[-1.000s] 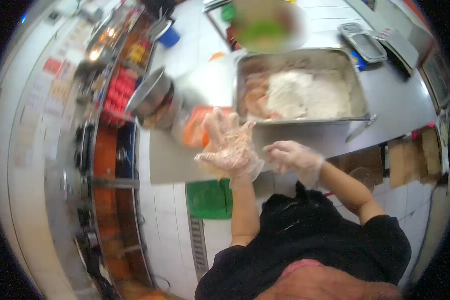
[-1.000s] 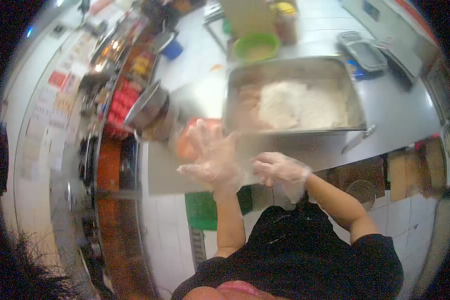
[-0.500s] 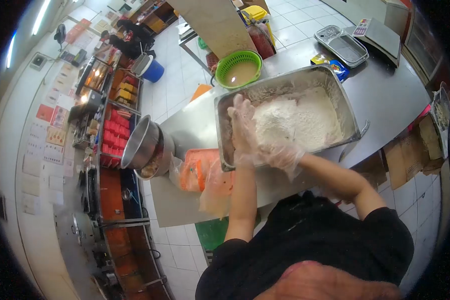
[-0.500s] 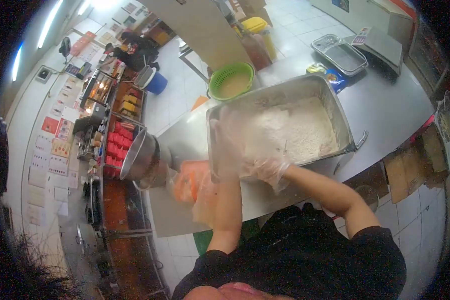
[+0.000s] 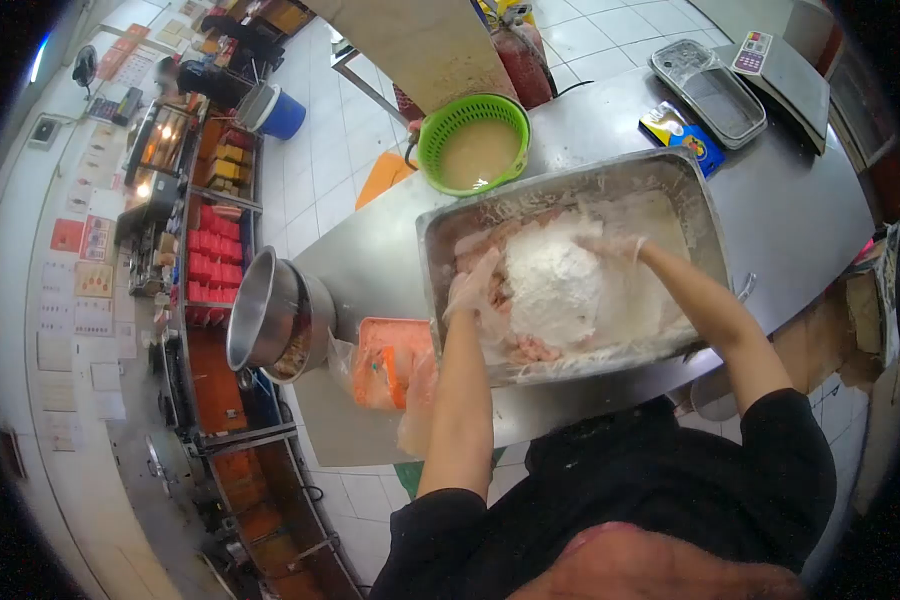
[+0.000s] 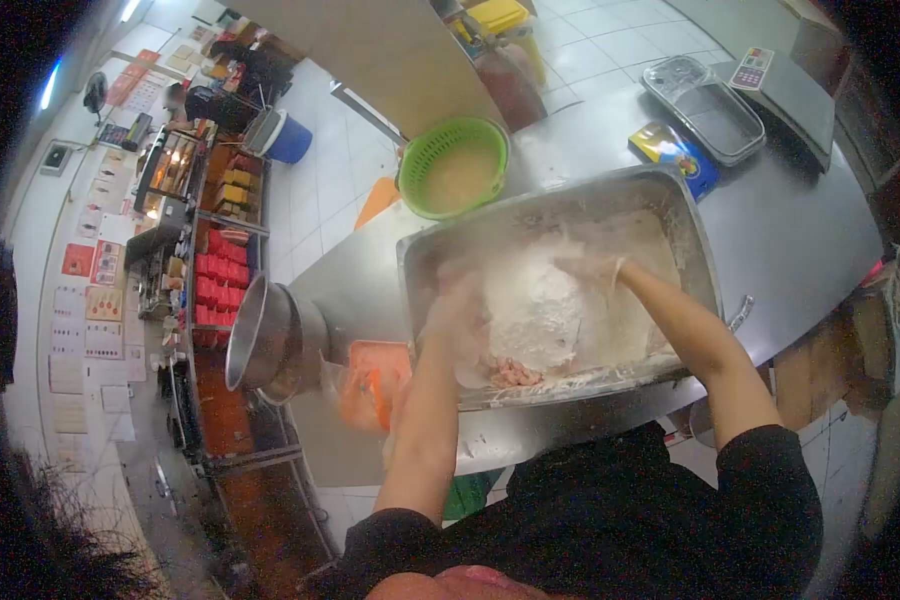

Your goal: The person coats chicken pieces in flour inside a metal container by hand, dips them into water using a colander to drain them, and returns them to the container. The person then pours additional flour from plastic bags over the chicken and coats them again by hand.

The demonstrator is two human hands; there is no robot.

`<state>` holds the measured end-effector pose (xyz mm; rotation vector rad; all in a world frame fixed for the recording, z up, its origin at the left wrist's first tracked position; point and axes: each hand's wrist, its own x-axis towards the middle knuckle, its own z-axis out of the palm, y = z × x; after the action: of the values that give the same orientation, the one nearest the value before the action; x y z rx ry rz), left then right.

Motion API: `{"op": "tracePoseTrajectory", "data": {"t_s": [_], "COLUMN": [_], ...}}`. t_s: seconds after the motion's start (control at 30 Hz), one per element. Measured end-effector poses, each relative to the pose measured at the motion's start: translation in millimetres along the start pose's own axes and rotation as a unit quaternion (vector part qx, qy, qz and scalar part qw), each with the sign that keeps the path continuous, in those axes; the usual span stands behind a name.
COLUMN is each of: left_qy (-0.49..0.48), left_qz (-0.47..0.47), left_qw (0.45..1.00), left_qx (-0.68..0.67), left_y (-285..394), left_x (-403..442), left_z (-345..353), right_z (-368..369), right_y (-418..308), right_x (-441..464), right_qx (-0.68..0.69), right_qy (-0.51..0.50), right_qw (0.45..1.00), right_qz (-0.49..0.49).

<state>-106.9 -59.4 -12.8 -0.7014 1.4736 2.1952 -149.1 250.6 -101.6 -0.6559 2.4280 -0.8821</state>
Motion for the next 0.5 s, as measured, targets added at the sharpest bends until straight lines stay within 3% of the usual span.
{"op": "tracePoseTrajectory", "data": {"t_s": [0.03,0.1,0.17,0.2,0.23,0.27,0.3,0.33,0.37,0.4,0.47,0.5], "left_qy": [0.004,0.001,-0.003,0.001,0.015,0.041,0.043,-0.021,-0.086,-0.085,0.019,0.054], "left_qz": [-0.008,-0.023,-0.041,-0.038,-0.024,0.034,0.030,-0.009,-0.044,-0.043,0.025,0.047], "left_qw": [1.000,0.999,0.999,0.998,0.999,0.998,0.998,0.991,0.968,0.968,0.994,0.996], "left_qx": [-0.005,-0.023,-0.035,-0.040,-0.037,-0.034,-0.034,-0.133,-0.230,-0.231,-0.103,-0.059], "left_y": [-1.0,-2.1,-5.6,-7.5,-8.2,-1.9,-7.7,-10.6,-11.9,-15.0,-11.9,-15.9], "left_x": [-6.2,-22.1,-38.4,-44.2,-51.1,-65.4,-62.3,-61.2,-58.6,-58.1,-65.8,-63.4], "left_z": [2.2,9.9,23.8,32.9,43.2,63.2,60.8,59.5,59.5,60.0,68.6,64.7], "right_z": [18.5,42.8,34.6,17.9,11.5,25.4,38.4,42.2,40.2,38.5,44.7,45.3], "right_y": [-2.4,-8.6,-21.7,-24.3,-30.8,-28.6,-28.2,-35.0,-38.0,-41.8,-45.9,-43.8], "right_x": [-6.1,-11.5,-6.2,-1.6,-1.8,-1.1,-0.1,-2.6,-3.4,-5.2,-9.7,-9.9], "right_qx": [-0.173,-0.500,-0.634,-0.476,-0.296,-0.289,-0.101,0.090,0.090,0.038,-0.014,-0.060], "right_qy": [-0.044,-0.116,-0.148,-0.209,-0.263,-0.267,-0.224,-0.171,-0.173,-0.154,-0.137,-0.079], "right_qw": [0.984,0.858,0.758,0.849,0.907,0.907,0.968,0.980,0.980,0.987,0.990,0.990], "right_qz": [-0.007,-0.024,-0.034,-0.093,-0.146,-0.148,-0.055,0.043,0.043,0.000,-0.043,-0.104]}}
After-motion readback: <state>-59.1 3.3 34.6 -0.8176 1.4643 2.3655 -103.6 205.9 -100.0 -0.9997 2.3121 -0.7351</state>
